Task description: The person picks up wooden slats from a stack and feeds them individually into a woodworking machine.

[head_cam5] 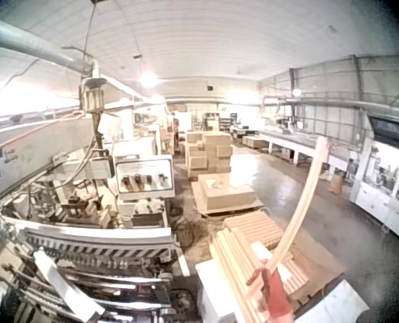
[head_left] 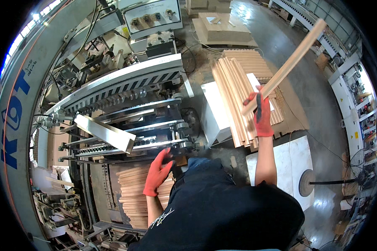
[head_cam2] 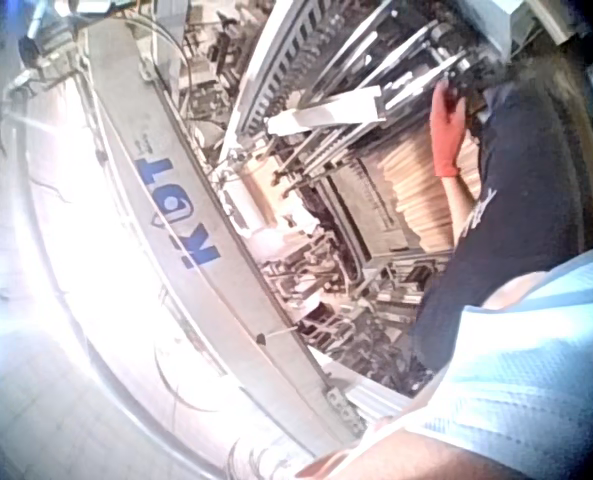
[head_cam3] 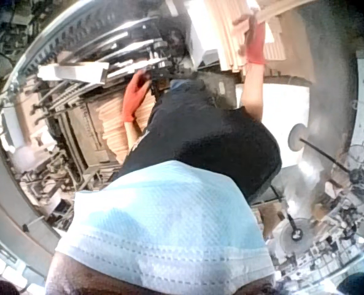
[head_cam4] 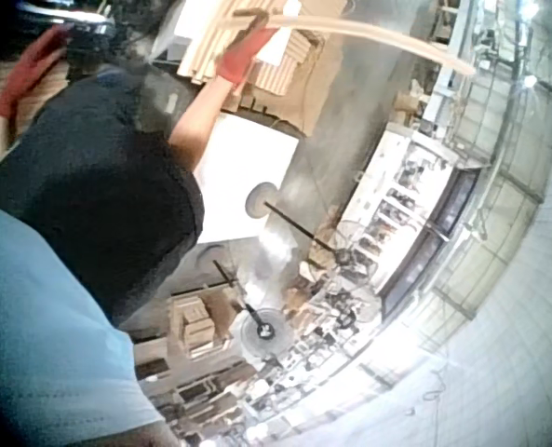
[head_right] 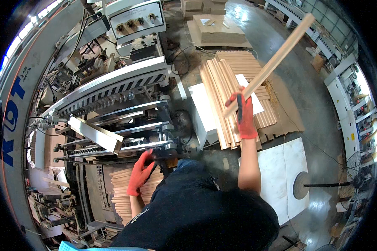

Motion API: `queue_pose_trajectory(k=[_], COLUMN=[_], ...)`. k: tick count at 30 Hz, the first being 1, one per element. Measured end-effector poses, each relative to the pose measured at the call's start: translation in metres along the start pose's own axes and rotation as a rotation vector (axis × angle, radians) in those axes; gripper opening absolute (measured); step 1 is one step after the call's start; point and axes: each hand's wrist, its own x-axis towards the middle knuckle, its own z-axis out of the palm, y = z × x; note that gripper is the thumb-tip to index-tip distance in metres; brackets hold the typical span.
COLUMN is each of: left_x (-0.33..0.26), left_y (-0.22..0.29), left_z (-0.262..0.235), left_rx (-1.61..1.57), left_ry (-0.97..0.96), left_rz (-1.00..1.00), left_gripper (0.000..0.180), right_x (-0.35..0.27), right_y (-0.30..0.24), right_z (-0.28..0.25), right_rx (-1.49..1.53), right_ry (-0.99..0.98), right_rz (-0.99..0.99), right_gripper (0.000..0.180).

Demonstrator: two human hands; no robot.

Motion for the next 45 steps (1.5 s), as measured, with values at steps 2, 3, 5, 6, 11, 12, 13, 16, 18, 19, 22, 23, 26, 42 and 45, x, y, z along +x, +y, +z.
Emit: queue_pose_trajectory(k=[2,3,5,6,11,12,13,16,18,19,22,23,26,42,45], left_x=[0.017,0.026,0.041,0.048,0.072,0.077,0.081,0.068,0.054,0.043,0.012,0.001,-0.02,-0.022,-0.015], left_y=[0.022,0.031,0.054,0.071,0.115,0.106,0.102,0.092,0.07,0.065,0.022,0.011,0.011,0.029,0.028], left_z=[0.011,0.017,0.026,0.032,0.043,0.037,0.031,0.007,-0.014,-0.024,-0.058,-0.065,-0.081,-0.085,-0.086], left_rx=[-0.041,-0.065,-0.115,-0.061,0.455,0.514,0.57,0.54,0.49,0.37,0.112,-0.048,-0.248,-0.593,-0.542], left_ry=[0.026,0.047,0.019,0.034,0.458,0.465,0.46,0.459,0.426,0.422,0.546,0.591,0.679,1.022,1.07], left_rz=[0.137,0.208,0.304,0.371,0.721,0.731,0.749,0.716,0.6,0.498,0.311,0.228,0.185,0.272,0.252], left_gripper=[0.064,0.068,0.077,0.08,0.073,0.063,0.054,0.037,0.036,0.037,0.041,0.042,0.047,0.061,0.063], right_x=[0.013,0.017,0.019,0.015,-0.029,-0.037,-0.043,-0.033,-0.012,0.001,0.022,0.029,0.03,0.047,0.052], right_y=[-0.013,-0.015,-0.012,-0.011,0.016,0.023,0.025,0.037,0.041,0.043,0.029,0.024,0.027,0.076,0.087], right_z=[0.017,0.027,0.058,0.069,0.129,0.138,0.147,0.143,0.117,0.1,0.065,0.058,0.063,0.105,0.094], right_rx=[-0.03,0.019,0.127,0.119,0.277,0.27,0.261,0.373,0.317,0.22,0.058,0.093,-0.095,0.049,0.032], right_ry=[-0.08,-0.061,-0.037,-0.057,-0.099,-0.129,-0.15,-0.08,0.062,0.175,0.311,0.4,0.521,0.328,0.374], right_rz=[-0.112,-0.137,-0.168,-0.209,-0.013,0.039,0.08,0.12,0.068,0.029,-0.073,-0.041,-0.043,0.005,-0.022], right_gripper=[0.033,0.03,0.024,0.02,0.021,0.022,0.023,0.024,0.023,0.023,0.028,0.031,0.037,0.039,0.036])
